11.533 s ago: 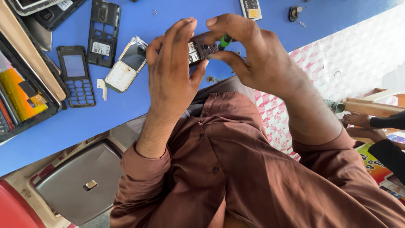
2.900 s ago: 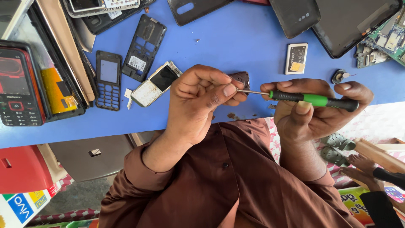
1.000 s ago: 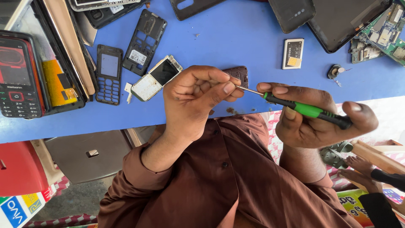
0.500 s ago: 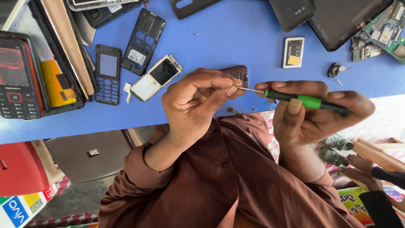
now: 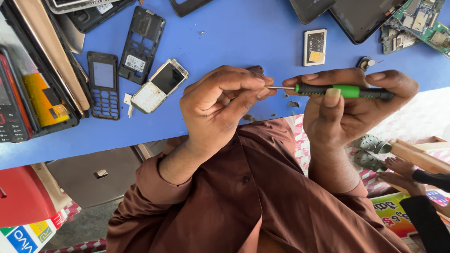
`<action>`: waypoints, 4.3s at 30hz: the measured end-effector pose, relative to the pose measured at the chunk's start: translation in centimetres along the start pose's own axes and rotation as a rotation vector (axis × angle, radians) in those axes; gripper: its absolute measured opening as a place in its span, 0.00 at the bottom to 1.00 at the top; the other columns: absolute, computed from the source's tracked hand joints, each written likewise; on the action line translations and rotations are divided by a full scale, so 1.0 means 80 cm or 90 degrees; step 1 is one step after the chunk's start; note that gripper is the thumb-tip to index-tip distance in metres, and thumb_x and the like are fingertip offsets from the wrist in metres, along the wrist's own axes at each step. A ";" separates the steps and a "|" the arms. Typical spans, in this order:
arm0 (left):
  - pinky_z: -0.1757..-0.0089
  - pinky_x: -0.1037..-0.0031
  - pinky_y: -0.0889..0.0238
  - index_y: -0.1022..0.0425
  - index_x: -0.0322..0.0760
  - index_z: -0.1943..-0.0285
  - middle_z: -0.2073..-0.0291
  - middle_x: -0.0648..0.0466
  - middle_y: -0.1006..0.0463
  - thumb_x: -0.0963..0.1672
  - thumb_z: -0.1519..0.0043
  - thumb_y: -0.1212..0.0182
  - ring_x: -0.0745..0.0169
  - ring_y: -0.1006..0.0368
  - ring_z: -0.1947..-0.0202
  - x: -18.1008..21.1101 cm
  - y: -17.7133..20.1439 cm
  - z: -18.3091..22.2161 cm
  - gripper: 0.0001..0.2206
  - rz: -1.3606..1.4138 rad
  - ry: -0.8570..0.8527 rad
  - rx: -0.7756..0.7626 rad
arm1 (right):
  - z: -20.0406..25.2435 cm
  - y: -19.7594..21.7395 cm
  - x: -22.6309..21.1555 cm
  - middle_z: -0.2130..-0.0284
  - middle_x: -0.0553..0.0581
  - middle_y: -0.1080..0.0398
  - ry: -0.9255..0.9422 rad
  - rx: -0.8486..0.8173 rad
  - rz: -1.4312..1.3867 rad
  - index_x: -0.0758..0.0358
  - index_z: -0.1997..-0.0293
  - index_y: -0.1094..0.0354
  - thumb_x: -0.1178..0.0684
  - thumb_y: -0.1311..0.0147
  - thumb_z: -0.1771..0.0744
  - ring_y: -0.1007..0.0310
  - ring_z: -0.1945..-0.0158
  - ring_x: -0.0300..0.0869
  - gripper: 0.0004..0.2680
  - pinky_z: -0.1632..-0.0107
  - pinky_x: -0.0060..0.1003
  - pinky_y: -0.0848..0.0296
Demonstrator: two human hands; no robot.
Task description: The person disassembles several mobile phones on a cluttered workbench using a screwdriver. They remove back covers, batteries, and circuit boards, then reassemble one phone by inserting screws and closing the casing.
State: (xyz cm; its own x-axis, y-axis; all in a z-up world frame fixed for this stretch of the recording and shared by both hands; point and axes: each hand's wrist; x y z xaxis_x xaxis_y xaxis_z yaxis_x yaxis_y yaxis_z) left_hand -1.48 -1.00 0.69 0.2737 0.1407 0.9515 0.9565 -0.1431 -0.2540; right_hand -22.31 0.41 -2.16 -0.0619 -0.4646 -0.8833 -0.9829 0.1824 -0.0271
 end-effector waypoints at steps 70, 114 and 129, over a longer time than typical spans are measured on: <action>0.45 0.59 0.35 0.28 0.33 0.40 0.44 0.50 0.25 0.46 0.36 0.23 0.52 0.29 0.42 -0.008 0.070 0.003 0.21 -0.656 -0.249 -0.195 | -0.038 0.000 0.040 0.49 0.60 0.26 0.123 -0.152 0.362 0.58 0.20 0.68 0.49 0.56 0.22 0.23 0.66 0.41 0.23 0.61 0.31 0.27; 0.50 0.61 0.43 0.27 0.36 0.54 0.54 0.56 0.25 0.38 0.35 0.28 0.58 0.31 0.52 -0.007 0.073 -0.035 0.09 -0.832 -0.161 -0.009 | -0.014 0.016 0.061 0.26 0.53 0.65 -0.045 -0.041 0.189 0.84 0.26 0.57 0.66 0.49 0.25 0.18 0.60 0.49 0.19 0.57 0.38 0.18; 0.56 0.71 0.30 0.28 0.34 0.50 0.55 0.52 0.22 0.35 0.35 0.28 0.58 0.24 0.56 0.014 0.041 -0.024 0.12 -0.423 -0.145 -0.118 | -0.013 -0.011 0.036 0.63 0.70 0.25 0.017 -0.005 -0.024 0.45 0.23 0.72 0.55 0.49 0.23 0.24 0.74 0.49 0.26 0.62 0.44 0.16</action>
State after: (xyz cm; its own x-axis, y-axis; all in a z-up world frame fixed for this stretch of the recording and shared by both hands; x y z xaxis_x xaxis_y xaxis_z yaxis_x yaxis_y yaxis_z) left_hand 1.77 -3.23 1.22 -0.3258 0.4536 0.8295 0.9011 -0.1166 0.4177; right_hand -21.79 -2.02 -4.19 -0.0294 -0.4940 -0.8690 -0.9860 0.1570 -0.0559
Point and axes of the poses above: each hand's wrist, its own z-axis away from the middle knuckle, its own y-axis out of the back of the hand, x = y × z
